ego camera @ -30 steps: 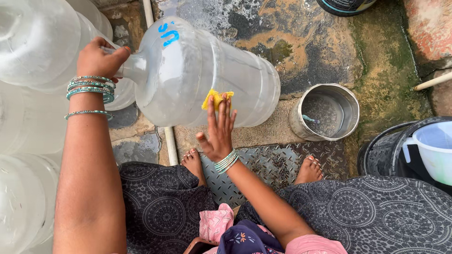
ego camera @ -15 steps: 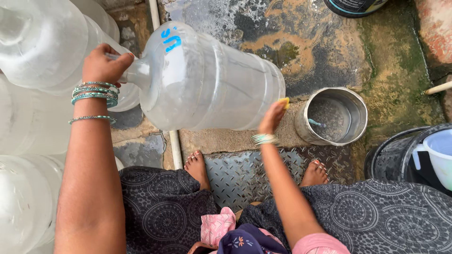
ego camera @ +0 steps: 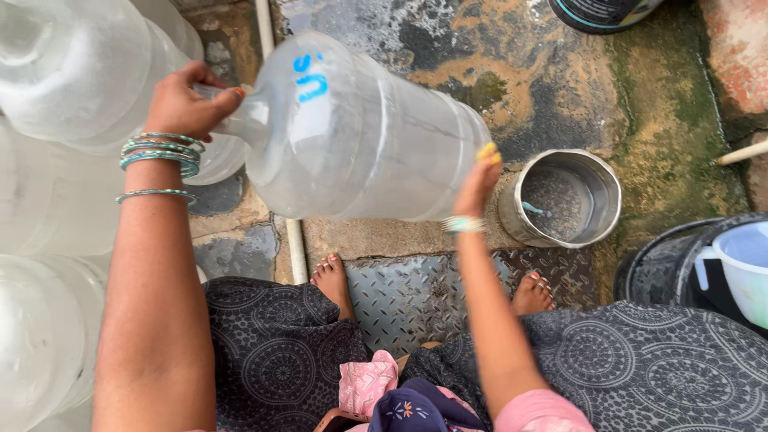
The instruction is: The person cleans a large plastic water dispenser bottle. They scrub the inside neck with a toothbrush, then wipe the exterior with a yellow sponge. Finally, they shake the bottle to remove excess water.
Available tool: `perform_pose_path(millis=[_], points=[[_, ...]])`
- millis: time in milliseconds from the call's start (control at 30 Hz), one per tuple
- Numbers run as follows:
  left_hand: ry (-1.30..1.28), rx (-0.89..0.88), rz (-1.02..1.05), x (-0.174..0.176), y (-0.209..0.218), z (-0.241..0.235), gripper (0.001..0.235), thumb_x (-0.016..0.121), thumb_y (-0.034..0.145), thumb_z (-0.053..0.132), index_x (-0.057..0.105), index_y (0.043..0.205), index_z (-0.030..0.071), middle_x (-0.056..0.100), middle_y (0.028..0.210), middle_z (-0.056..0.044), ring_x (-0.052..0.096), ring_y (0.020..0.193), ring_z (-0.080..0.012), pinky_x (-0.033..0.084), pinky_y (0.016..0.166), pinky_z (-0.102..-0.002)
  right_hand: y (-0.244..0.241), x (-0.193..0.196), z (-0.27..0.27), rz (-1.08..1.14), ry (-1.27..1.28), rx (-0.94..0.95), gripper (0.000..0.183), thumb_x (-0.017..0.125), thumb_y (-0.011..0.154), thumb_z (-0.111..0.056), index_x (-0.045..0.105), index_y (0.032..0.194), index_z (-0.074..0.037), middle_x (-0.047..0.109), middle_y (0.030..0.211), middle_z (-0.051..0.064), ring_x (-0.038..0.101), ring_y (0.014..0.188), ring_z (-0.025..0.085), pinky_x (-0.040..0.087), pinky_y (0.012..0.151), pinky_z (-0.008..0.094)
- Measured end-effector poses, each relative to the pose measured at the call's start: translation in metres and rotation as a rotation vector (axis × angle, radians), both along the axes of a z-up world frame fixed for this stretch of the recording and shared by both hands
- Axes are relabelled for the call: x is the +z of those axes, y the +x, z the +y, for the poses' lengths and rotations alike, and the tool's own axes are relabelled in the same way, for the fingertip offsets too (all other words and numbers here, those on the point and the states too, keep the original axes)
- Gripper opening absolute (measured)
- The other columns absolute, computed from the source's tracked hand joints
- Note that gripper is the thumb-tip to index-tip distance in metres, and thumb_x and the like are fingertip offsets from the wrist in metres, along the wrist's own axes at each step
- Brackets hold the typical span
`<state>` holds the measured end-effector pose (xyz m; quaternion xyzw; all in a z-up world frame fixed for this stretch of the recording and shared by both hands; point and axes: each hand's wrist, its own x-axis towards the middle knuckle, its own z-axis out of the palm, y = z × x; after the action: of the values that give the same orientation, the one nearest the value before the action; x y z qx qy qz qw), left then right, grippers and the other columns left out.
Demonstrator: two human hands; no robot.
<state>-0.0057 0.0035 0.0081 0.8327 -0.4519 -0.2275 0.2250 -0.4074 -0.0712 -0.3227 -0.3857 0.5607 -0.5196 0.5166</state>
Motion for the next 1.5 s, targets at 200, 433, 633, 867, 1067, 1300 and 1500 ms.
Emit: perform_pose_path(millis=[200, 433, 633, 867, 1067, 1300, 1500], points=[[-0.019, -0.049, -0.034, 0.005, -0.009, 0.000, 0.041, 0.081, 0.083, 0.041, 0.066, 0.096, 0.005, 0.067, 0.074, -0.007, 0.062, 0.054, -0.0152, 0.051, 0.044, -0.034, -0.006, -0.006, -0.021, 0.102, 0.065, 0.146, 0.081, 0.025, 0.107, -0.064, 0.036, 0.154, 0.001, 0.035, 0.158, 0.023, 0.033, 0.147, 0.034, 0.022, 0.123, 0.045], [-0.105, -0.061, -0.252, -0.017, 0.002, -0.013, 0.044, 0.081, 0.081, 0.044, 0.069, 0.095, 0.004, 0.070, 0.077, -0.015, 0.069, 0.067, -0.0262, 0.055, 0.066, -0.039, 0.125, 0.148, 0.147, 0.580, -0.589, 0.323, 0.083, 0.003, 0.107, -0.063, 0.002, 0.167, -0.006, -0.003, 0.174, 0.022, -0.005, 0.161, 0.042, -0.005, 0.130, 0.059], [-0.109, -0.116, -0.258, -0.014, -0.006, -0.018, 0.044, 0.081, 0.078, 0.046, 0.070, 0.094, 0.006, 0.071, 0.076, -0.016, 0.070, 0.077, -0.0308, 0.055, 0.076, -0.042, 0.115, 0.172, 0.093, 0.695, -0.470, 0.250, 0.076, 0.004, 0.107, -0.059, 0.017, 0.165, -0.011, 0.011, 0.173, 0.021, 0.006, 0.161, 0.039, 0.002, 0.126, 0.065], [-0.295, -0.306, -0.299, -0.011, -0.015, -0.022, 0.042, 0.081, 0.076, 0.044, 0.072, 0.093, 0.007, 0.072, 0.086, -0.019, 0.070, 0.082, -0.0366, 0.055, 0.079, -0.046, 0.091, 0.200, -0.094, 0.077, -0.067, 0.825, 0.076, 0.007, 0.107, -0.056, 0.041, 0.153, -0.007, 0.041, 0.161, 0.017, 0.034, 0.153, 0.031, 0.020, 0.125, 0.044], [-0.242, -0.102, -0.362, -0.021, -0.031, -0.038, 0.039, 0.075, 0.074, 0.041, 0.073, 0.089, 0.005, 0.072, 0.081, -0.020, 0.069, 0.083, -0.0390, 0.055, 0.080, -0.047, 0.092, 0.190, 0.026, 0.791, -0.509, 0.275, 0.070, 0.017, 0.110, -0.052, 0.031, 0.161, -0.006, 0.033, 0.168, 0.020, 0.023, 0.159, 0.035, 0.019, 0.132, 0.049], [-0.246, -0.107, -0.326, -0.019, -0.030, -0.038, 0.040, 0.077, 0.070, 0.042, 0.074, 0.089, 0.007, 0.072, 0.084, -0.018, 0.069, 0.084, -0.0382, 0.055, 0.079, -0.047, 0.106, 0.161, 0.143, 0.737, -0.656, 0.232, 0.102, 0.014, 0.098, -0.081, 0.006, 0.167, -0.005, -0.004, 0.172, 0.027, 0.000, 0.161, 0.042, 0.001, 0.126, 0.066], [-0.162, -0.078, -0.299, -0.010, -0.036, -0.026, 0.040, 0.074, 0.071, 0.041, 0.073, 0.091, 0.007, 0.073, 0.086, -0.019, 0.070, 0.087, -0.0374, 0.056, 0.081, -0.046, 0.079, 0.206, -0.025, 0.566, -0.395, 0.559, 0.087, 0.003, 0.094, -0.069, 0.039, 0.158, -0.021, 0.037, 0.166, 0.006, 0.021, 0.157, 0.028, -0.002, 0.121, 0.067]])
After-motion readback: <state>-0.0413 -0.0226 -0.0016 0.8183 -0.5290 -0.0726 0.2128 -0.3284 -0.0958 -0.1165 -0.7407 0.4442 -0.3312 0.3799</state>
